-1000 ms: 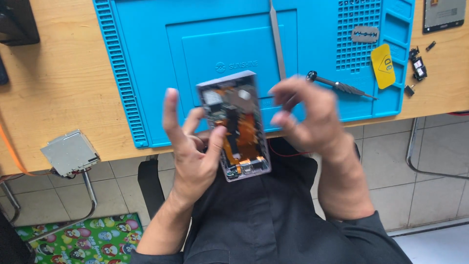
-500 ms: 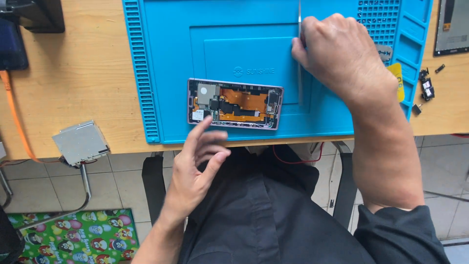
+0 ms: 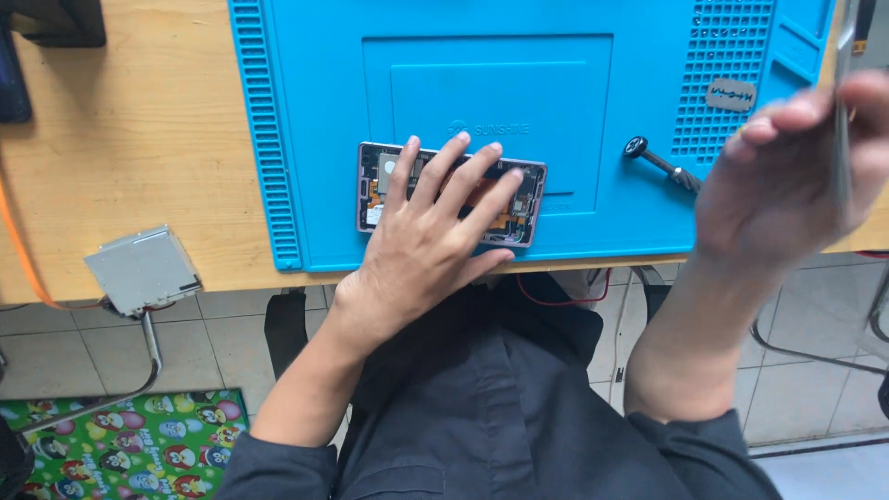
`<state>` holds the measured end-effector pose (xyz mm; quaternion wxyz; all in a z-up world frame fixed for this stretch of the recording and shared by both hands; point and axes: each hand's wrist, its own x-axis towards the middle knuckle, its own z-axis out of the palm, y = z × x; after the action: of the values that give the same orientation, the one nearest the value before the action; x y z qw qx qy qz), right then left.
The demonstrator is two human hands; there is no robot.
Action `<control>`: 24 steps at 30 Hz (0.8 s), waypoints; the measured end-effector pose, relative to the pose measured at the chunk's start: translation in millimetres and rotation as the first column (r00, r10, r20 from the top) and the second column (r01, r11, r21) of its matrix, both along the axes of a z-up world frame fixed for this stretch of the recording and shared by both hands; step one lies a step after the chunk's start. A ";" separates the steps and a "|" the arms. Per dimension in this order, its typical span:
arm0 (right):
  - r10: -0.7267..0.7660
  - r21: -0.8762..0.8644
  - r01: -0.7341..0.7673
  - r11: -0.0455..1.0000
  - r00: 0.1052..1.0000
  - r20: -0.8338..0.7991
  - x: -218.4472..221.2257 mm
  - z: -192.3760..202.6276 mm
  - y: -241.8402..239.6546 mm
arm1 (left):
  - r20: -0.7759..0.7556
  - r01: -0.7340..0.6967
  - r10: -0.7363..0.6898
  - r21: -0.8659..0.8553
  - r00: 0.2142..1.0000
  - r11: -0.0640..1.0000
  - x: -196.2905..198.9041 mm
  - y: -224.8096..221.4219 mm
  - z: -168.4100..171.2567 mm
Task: Reassembling internal smartphone components and testing electrical connections using a multimeter and tweezers.
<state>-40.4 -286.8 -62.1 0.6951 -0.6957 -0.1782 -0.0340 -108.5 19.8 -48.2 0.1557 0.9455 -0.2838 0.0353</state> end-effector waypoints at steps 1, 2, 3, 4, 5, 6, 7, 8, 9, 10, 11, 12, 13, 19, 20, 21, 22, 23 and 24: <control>-0.061 0.156 0.072 0.985 0.996 -0.070 -19.7 -2.9 -1.0 | 0.018 0.023 -0.023 -0.033 1.000 0.999 0.8 -1.1 -1.7; -0.064 0.154 0.075 0.985 0.995 -0.075 -33.4 -9.1 1.0 | 0.013 0.026 -0.026 -0.034 1.000 0.999 1.3 -1.2 -4.5; -0.113 0.302 0.157 0.940 0.981 -0.159 -47.3 -15.5 3.3 | 0.040 0.029 -0.028 -0.023 0.999 0.999 1.5 -1.1 -7.7; -0.142 0.435 0.243 0.867 0.957 -0.252 -62.4 -22.4 6.6 | 0.064 0.030 -0.029 -0.008 0.998 1.000 -0.1 -0.1 -10.6; -0.142 0.435 0.247 0.866 0.955 -0.260 -69.5 -27.9 14.8 | 0.055 0.030 -0.029 -0.007 0.998 1.000 -0.8 0.2 -10.3; -0.169 0.306 0.227 0.925 0.964 -0.203 -75.3 -33.0 22.6 | 0.055 0.027 -0.027 0.001 0.998 1.000 -0.2 0.0 -10.0; -0.186 0.169 0.209 0.963 0.972 -0.143 -81.1 -37.7 30.4 | 0.056 0.025 -0.025 0.008 0.998 1.000 0.3 0.0 -9.5; -0.185 0.169 0.209 0.963 0.972 -0.147 -79.0 -35.1 35.3 | 0.052 0.024 -0.025 0.009 0.998 1.000 0.8 -1.0 -8.9; -0.180 0.050 0.181 0.982 0.983 -0.033 -77.0 -32.4 40.2 | 0.066 0.011 -0.011 0.002 0.998 1.000 1.3 -1.8 -8.1; -0.156 -0.073 0.162 0.984 0.985 0.080 -74.9 -30.0 45.6 | 0.080 -0.003 0.003 -0.004 0.997 1.000 1.6 -2.4 -7.3; -0.155 -0.072 0.160 0.984 0.985 0.076 -74.7 -23.8 50.7 | 0.077 -0.004 0.004 -0.002 0.997 1.000 1.6 -1.6 -7.1; -0.114 -0.195 0.136 0.971 0.987 0.117 -74.7 -17.4 55.5 | 0.070 0.000 0.000 -0.004 0.998 1.000 1.9 -1.2 -7.0; -0.069 -0.316 0.114 0.942 0.986 0.151 -74.7 -10.9 60.0 | 0.063 0.005 -0.004 -0.007 0.998 1.000 2.1 -1.0 -6.8; -0.004 -0.453 0.115 0.884 0.971 0.239 -72.0 -11.7 65.4 | 0.071 0.000 -0.001 0.015 0.997 1.000 1.7 -1.0 -6.8; -0.003 -0.451 0.113 0.885 0.971 0.239 -71.7 -12.8 65.5 | 0.072 -0.002 0.001 0.018 0.997 1.000 2.1 -0.7 -7.2; -0.005 -0.450 0.118 0.885 0.970 0.244 -71.5 -13.7 65.5 | 0.075 -0.003 0.001 0.031 0.997 1.000 2.4 -0.6 -7.5; -0.009 -0.452 0.125 0.883 0.968 0.249 -72.4 -14.2 64.8 | 0.078 -0.002 -0.002 0.042 0.997 0.999 2.3 -1.0 -7.9; -0.010 -0.452 0.125 0.883 0.969 0.248 -72.8 -14.6 65.5 | 0.077 -0.001 -0.002 0.042 0.997 0.999 2.3 -1.2 -6.5; -0.012 -0.453 0.130 0.882 0.967 0.255 -72.9 -14.9 65.9 | 0.073 -0.012 0.009 0.032 0.997 0.999 3.1 -1.7 -5.2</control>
<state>-113.3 -220.9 -77.0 0.4783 -0.8387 -0.2398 -0.1014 -105.4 18.0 -53.4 0.1295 0.9475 -0.2848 0.0661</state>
